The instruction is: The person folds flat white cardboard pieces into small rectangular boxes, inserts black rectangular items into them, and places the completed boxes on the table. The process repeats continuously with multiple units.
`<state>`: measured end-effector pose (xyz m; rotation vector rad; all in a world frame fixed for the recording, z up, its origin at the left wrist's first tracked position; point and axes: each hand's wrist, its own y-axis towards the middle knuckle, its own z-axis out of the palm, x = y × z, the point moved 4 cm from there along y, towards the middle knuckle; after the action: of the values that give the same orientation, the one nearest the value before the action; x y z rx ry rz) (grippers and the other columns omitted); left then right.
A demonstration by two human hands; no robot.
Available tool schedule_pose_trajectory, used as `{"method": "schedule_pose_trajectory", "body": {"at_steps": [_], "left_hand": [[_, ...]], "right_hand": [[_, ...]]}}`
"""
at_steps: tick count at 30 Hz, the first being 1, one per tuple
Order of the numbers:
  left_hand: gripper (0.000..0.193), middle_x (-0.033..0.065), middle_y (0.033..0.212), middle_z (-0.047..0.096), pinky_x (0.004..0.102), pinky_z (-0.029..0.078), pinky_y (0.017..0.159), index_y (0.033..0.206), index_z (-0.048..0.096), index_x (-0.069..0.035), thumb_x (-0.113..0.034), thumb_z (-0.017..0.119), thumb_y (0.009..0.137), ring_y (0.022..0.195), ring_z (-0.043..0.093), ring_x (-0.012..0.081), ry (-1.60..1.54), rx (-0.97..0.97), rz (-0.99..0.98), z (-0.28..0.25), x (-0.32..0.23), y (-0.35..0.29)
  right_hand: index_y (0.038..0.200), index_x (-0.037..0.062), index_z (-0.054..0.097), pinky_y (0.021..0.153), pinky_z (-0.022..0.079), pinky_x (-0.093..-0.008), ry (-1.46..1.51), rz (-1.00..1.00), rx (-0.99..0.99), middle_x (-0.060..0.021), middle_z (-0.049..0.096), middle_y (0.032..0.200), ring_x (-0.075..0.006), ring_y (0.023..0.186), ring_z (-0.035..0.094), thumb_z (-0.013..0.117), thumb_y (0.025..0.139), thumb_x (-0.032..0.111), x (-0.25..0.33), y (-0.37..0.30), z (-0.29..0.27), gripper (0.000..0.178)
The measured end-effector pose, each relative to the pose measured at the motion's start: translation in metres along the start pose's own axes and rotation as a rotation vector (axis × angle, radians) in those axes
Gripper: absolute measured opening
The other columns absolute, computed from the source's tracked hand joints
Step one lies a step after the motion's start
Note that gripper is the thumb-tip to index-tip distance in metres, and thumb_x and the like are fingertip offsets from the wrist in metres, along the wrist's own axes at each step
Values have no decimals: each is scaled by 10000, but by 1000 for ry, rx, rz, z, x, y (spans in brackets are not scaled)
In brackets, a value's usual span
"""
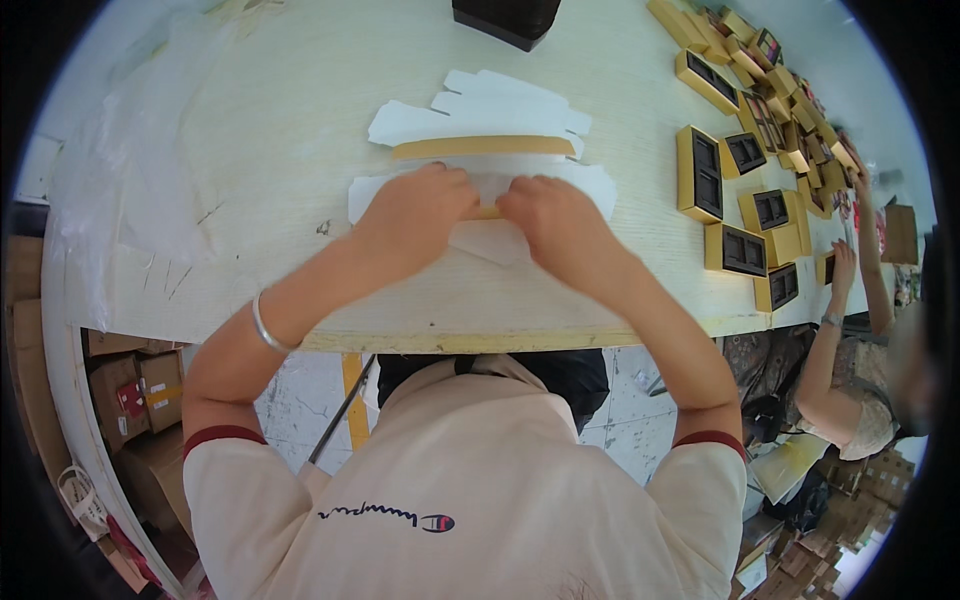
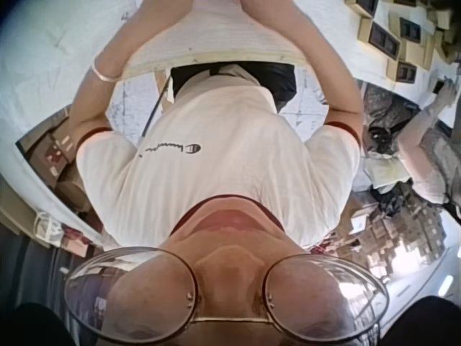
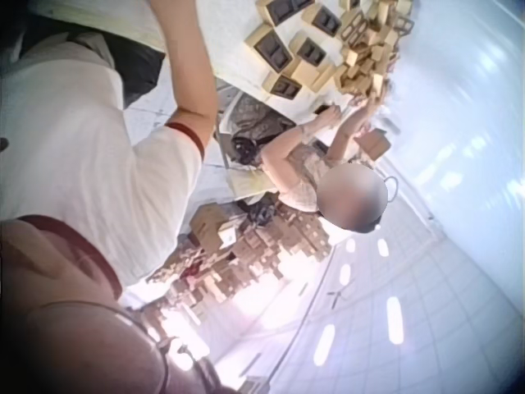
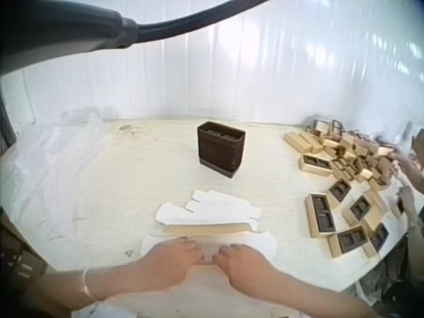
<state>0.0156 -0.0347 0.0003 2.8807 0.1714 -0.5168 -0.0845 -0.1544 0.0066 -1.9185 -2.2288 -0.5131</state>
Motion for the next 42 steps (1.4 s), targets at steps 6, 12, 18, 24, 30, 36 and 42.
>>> {"method": "schedule_pose_trajectory", "body": {"at_steps": [6,12,18,24,30,36,42], "left_hand": [[131,75,950,608,368,476,704,918,623,-32,-135,612,838,854,580,275,222,-97,12,-10,-3,3],[240,97,944,605,312,479,702,1030,611,0,-155,642,849,786,584,235,80,-322,-33,-52,43,18],[273,56,926,593,278,422,597,1108,553,-35,-16,594,839,645,501,134,-431,120,-331,-78,6,17],[359,54,1104,539,273,402,559,1118,546,-81,73,529,793,638,503,133,-285,-255,-66,-26,-20,-9],[321,72,1213,495,316,481,651,1036,582,-55,80,601,745,785,571,156,-711,74,-59,-4,-13,-24],[256,64,936,582,317,498,717,965,584,-42,-48,717,746,855,591,207,-644,167,6,-13,-11,-17],[201,49,846,593,343,493,651,908,605,-72,-148,723,764,761,585,234,-322,-32,52,0,-25,-10]], "right_hand": [[912,20,581,691,462,-405,125,138,167,-127,584,828,-324,814,583,587,847,78,-12,19,-2,88],[843,67,567,655,389,-301,-346,-138,-158,-32,529,829,-176,738,521,625,795,144,30,11,6,108],[791,61,583,628,405,-278,-425,-292,-268,-26,520,838,-162,717,511,619,702,92,48,-6,-49,101],[893,62,597,579,452,-289,-318,-365,-149,-43,510,904,-155,694,533,626,692,84,17,-17,-31,204],[941,46,605,733,478,-377,118,-310,-141,-100,535,1060,-258,823,551,737,674,132,10,-36,-13,310],[802,33,553,713,451,-366,350,-145,-125,-85,539,896,-258,832,534,730,748,70,1,-32,-2,189],[1036,39,474,667,442,-318,700,240,-3,-102,524,880,-222,749,522,677,775,-43,9,-23,3,341]]}}
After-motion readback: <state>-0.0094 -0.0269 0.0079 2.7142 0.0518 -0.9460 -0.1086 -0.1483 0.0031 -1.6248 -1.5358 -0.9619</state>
